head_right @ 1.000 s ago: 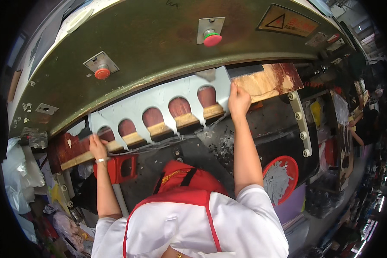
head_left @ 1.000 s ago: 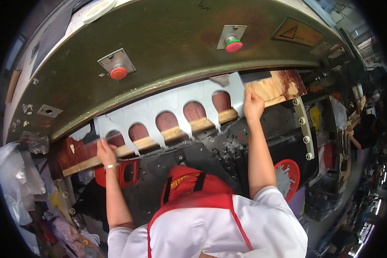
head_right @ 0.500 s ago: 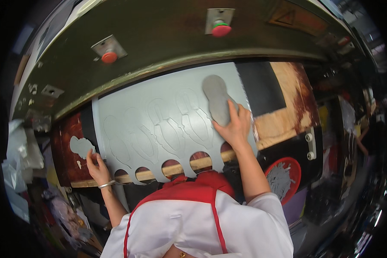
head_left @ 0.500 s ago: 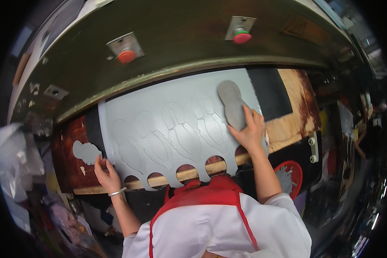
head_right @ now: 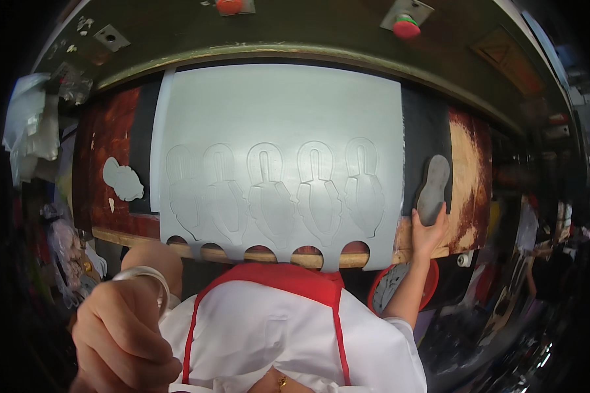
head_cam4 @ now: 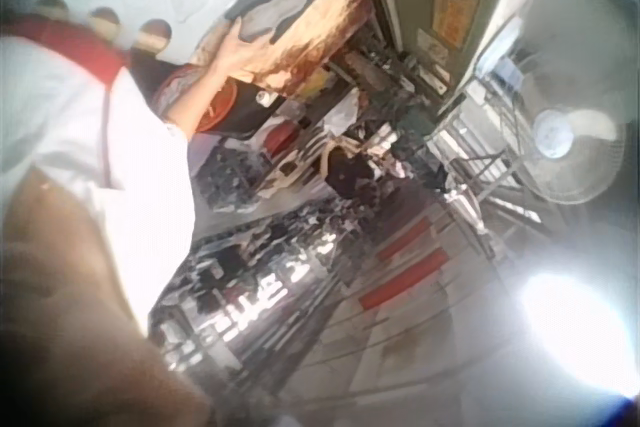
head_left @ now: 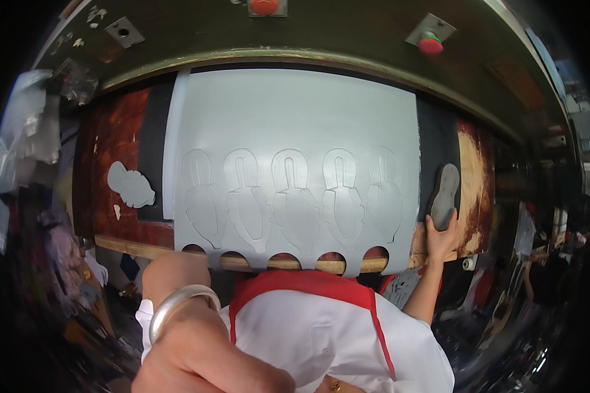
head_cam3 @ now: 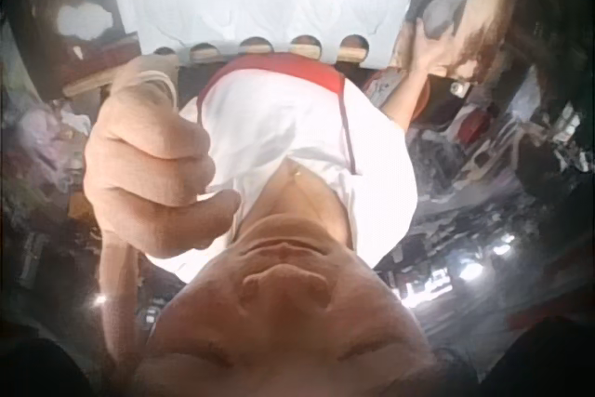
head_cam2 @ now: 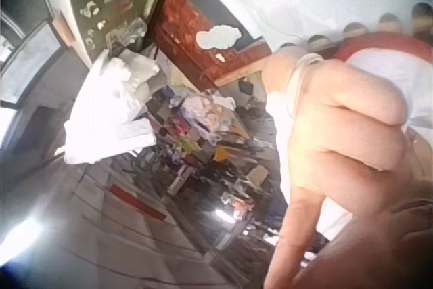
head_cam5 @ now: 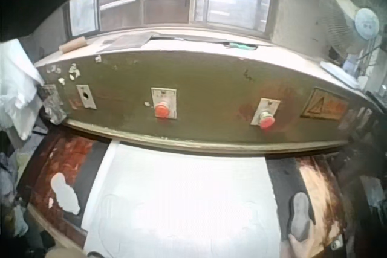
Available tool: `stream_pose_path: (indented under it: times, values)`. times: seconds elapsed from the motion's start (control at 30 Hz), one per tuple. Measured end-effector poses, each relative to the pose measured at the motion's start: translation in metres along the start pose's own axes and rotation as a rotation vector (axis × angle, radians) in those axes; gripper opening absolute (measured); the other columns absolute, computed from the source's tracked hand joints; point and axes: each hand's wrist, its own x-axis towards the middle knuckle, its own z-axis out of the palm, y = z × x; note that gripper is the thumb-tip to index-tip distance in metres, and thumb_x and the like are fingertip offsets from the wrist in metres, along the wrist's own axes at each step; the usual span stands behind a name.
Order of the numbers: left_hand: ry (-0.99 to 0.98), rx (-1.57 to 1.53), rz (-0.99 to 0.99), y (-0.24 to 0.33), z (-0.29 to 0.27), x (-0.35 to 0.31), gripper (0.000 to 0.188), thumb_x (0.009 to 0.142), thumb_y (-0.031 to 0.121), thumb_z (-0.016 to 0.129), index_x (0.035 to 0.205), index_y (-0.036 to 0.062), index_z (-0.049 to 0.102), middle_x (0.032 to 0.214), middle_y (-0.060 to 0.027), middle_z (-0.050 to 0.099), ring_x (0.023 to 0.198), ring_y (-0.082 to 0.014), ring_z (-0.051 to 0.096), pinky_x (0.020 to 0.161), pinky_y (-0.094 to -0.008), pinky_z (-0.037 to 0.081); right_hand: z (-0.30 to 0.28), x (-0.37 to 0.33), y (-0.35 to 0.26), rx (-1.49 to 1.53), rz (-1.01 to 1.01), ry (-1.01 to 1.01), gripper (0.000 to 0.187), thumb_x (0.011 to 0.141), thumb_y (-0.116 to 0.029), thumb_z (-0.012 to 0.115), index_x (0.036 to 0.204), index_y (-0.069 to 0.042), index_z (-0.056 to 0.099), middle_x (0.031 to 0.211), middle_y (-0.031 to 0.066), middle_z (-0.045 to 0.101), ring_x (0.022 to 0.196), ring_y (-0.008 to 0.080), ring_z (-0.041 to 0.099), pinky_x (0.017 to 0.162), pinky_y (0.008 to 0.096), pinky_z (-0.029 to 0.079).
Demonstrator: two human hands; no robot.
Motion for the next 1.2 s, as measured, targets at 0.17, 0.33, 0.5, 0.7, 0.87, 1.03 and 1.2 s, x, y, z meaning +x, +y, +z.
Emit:
stream_pose_path:
  times: [0.17, 0.33, 0.5, 0.7, 0.87, 1.03, 1.2]
  values:
    - [0.0, 0.392, 0.742, -0.013, 0.054, -0.036, 0.042, 0.09, 0.008, 0.045, 0.131, 0.0139, 0.048, 0.07, 0.0029, 0.054, 0.051, -0.0104, 0.048, 0.052, -0.0253, 0.041, -0.016, -0.039, -0.021, 0.231, 0.046, 0.013, 0.05, 0.078, -0.013, 0.071, 0.124, -0.001, 0.054, 0.094, 0.0146, 0.062, 0.085, 0.027, 0.06, 0.077, 0.0363, 0.048]
    - [-0.778, 0.343, -0.247, -0.063, 0.073, -0.093, 0.013, 0.073, 0.015, 0.063, 0.085, 0.0121, 0.068, 0.066, -0.0028, 0.048, 0.049, -0.015, 0.045, 0.046, -0.0275, 0.036, -0.007, -0.032, -0.027, 1.234, 0.489, -0.709, 0.064, 0.082, -0.008, 0.068, 0.139, -0.007, 0.041, 0.095, 0.0064, 0.065, 0.078, 0.0095, 0.061, 0.067, 0.0258, 0.051]
    - [-0.691, 0.516, -0.43, -0.161, 0.137, -0.153, 0.053, 0.074, 0.015, 0.069, 0.124, 0.0085, 0.055, 0.125, -0.0145, 0.051, 0.12, -0.0327, 0.048, 0.103, -0.0514, 0.036, -0.006, -0.024, -0.027, 1.857, 0.514, -0.963, 0.063, 0.084, -0.009, 0.063, 0.141, -0.004, 0.037, 0.115, 0.0131, 0.061, 0.099, 0.018, 0.062, 0.089, 0.0328, 0.05]
    - [-0.54, 0.354, -0.453, -0.198, 0.156, -0.168, 0.053, 0.07, -0.006, 0.055, 0.12, 0.0109, 0.058, 0.126, -0.0142, 0.054, 0.122, -0.032, 0.048, 0.107, -0.0493, 0.033, -0.024, -0.049, -0.037, 2.034, 0.384, -0.832, 0.063, 0.084, -0.011, 0.06, 0.141, -0.001, 0.035, 0.121, 0.0147, 0.058, 0.107, 0.0207, 0.06, 0.094, 0.0361, 0.047]
    - [0.178, 0.275, -1.121, -0.189, 0.097, -0.118, 0.023, 0.095, 0.018, 0.05, 0.103, 0.0015, 0.063, 0.101, -0.0139, 0.064, 0.09, -0.0262, 0.061, 0.081, -0.0346, 0.047, -0.045, -0.061, -0.04, 1.282, 0.34, -0.539, 0.05, 0.078, -0.007, 0.07, 0.125, 0.002, 0.054, 0.116, 0.014, 0.058, 0.111, 0.0259, 0.054, 0.098, 0.0351, 0.042]
    - [0.454, 0.351, -0.404, -0.175, 0.014, -0.08, 0.021, 0.098, 0.015, 0.051, 0.113, 0.0018, 0.058, 0.102, -0.0037, 0.064, 0.085, -0.0081, 0.058, 0.075, -0.0238, 0.047, -0.059, -0.063, -0.077, 0.519, -0.142, -0.095, 0.04, 0.072, -0.007, 0.072, 0.11, 0.002, 0.06, 0.108, 0.0181, 0.058, 0.089, 0.0334, 0.062, 0.082, 0.037, 0.048]
    - [-0.61, 0.743, -0.248, -0.14, 0.077, -0.154, 0.056, 0.065, -0.009, 0.057, 0.117, 0.0126, 0.062, 0.12, -0.0133, 0.058, 0.113, -0.0306, 0.056, 0.101, -0.0475, 0.042, -0.03, -0.041, -0.099, 1.145, 0.421, -1.29, 0.033, 0.094, -0.03, 0.056, 0.092, 0.003, 0.059, 0.087, 0.0116, 0.06, 0.053, 0.0218, 0.062, 0.049, 0.0287, 0.052]
